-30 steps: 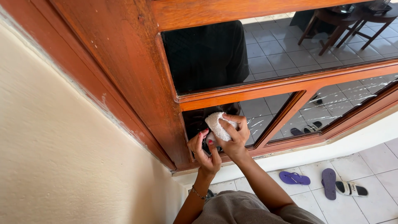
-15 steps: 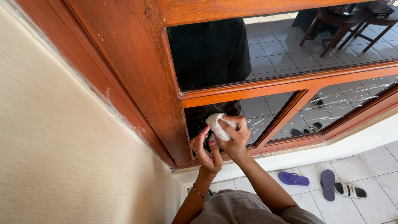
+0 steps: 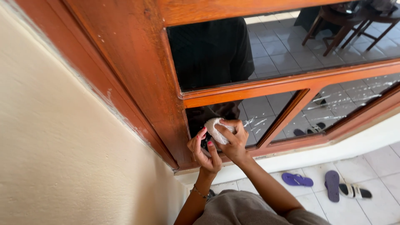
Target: Cleaning a window pane on a wooden door/frame using a cloth.
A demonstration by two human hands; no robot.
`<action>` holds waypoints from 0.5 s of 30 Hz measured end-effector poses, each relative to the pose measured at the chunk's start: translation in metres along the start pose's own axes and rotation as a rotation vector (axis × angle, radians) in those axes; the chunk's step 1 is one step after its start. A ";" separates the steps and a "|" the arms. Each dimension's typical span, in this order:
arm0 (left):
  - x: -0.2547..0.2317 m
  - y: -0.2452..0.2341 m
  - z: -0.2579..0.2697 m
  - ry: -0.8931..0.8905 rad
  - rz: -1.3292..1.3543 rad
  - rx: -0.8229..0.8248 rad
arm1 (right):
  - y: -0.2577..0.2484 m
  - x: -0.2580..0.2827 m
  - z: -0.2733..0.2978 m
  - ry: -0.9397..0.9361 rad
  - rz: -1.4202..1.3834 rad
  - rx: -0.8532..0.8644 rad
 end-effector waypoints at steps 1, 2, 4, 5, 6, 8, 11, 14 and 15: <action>0.001 0.001 -0.002 0.007 -0.001 -0.011 | 0.002 -0.001 0.000 -0.011 -0.008 -0.001; 0.002 0.002 -0.005 -0.005 0.008 -0.012 | 0.004 -0.003 -0.001 -0.006 -0.007 -0.010; 0.002 -0.003 -0.003 -0.028 0.007 0.003 | 0.006 0.001 -0.002 0.019 -0.003 -0.012; 0.004 -0.004 -0.002 -0.043 0.012 -0.001 | 0.009 0.002 -0.010 0.002 0.017 -0.015; 0.006 -0.003 -0.001 -0.057 0.016 -0.004 | 0.011 0.003 -0.017 -0.014 0.038 -0.018; 0.007 -0.002 0.000 -0.069 0.018 -0.007 | 0.013 0.009 -0.024 -0.003 0.048 -0.033; 0.011 -0.003 0.005 -0.084 0.015 -0.024 | 0.018 0.006 -0.016 0.009 0.051 -0.037; 0.027 -0.006 0.025 -0.158 0.049 -0.083 | 0.021 0.000 0.015 0.020 -0.002 0.014; 0.036 -0.007 0.033 -0.219 0.092 -0.130 | 0.023 -0.002 0.026 0.025 -0.048 0.046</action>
Point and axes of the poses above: each hand's wrist, its own z-axis away from the middle knuckle, its own y-axis out of the palm, x = y × z, the point moved 3 cm from there along -z, towards the middle knuckle, and after that the axes turned 15 degrees about -x, right-handed, at the moved point
